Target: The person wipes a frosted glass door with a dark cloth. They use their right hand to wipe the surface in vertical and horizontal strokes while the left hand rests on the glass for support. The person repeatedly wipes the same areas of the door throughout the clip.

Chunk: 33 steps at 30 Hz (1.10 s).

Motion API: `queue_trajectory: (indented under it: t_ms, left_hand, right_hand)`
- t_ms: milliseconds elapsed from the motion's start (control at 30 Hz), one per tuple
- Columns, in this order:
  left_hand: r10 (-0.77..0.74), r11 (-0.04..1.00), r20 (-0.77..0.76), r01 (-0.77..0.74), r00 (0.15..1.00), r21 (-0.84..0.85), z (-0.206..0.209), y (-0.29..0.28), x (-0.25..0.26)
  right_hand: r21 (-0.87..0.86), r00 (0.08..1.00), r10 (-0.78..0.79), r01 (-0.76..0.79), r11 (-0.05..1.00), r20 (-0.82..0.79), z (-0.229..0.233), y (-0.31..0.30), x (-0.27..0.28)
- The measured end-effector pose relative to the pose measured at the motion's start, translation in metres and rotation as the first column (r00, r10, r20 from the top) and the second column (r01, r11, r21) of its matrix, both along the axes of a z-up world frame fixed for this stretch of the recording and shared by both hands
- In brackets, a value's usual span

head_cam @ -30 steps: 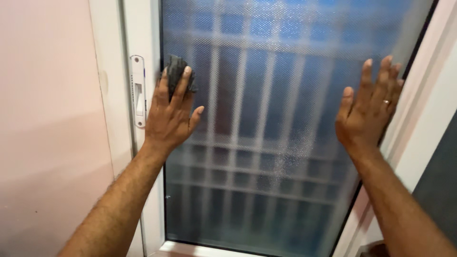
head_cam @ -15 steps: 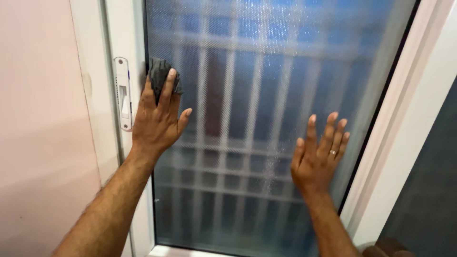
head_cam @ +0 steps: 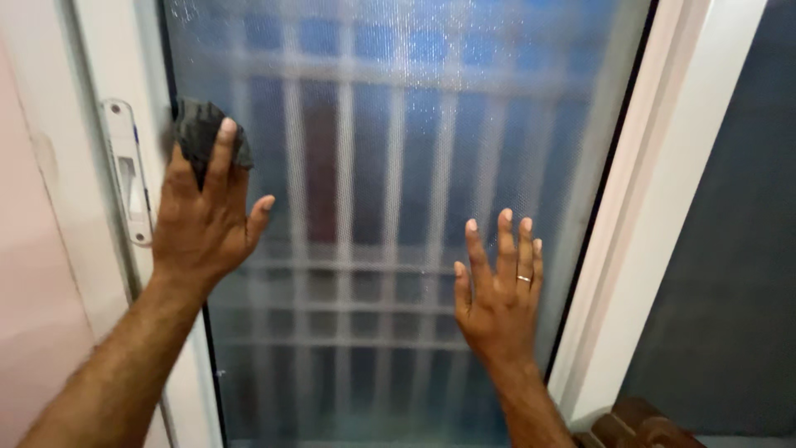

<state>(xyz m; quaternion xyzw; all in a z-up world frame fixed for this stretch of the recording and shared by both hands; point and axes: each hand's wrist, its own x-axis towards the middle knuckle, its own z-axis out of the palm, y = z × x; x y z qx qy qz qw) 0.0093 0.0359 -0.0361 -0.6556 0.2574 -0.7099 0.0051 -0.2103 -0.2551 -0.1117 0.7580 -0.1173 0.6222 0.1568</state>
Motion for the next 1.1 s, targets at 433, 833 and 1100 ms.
queue_trajectory:
  t_ms: [433,833,1100]
  left_hand:
    - [0.055,0.998,-0.016,-0.055,0.998,-0.018,-0.006,0.001,0.004]
    - [-0.060,0.998,-0.096,0.057,0.994,-0.037,-0.007,-0.002,-0.003]
    - [-0.216,0.967,-0.122,0.195,0.969,-0.164,-0.024,-0.020,-0.017]
  right_hand:
    - [0.074,0.979,-0.061,0.048,0.996,0.194,0.010,-0.023,-0.031]
    - [0.079,0.993,-0.026,0.017,0.997,0.117,-0.002,-0.035,-0.005]
    - [0.103,0.985,0.005,-0.023,0.994,0.171,-0.008,-0.034,0.007]
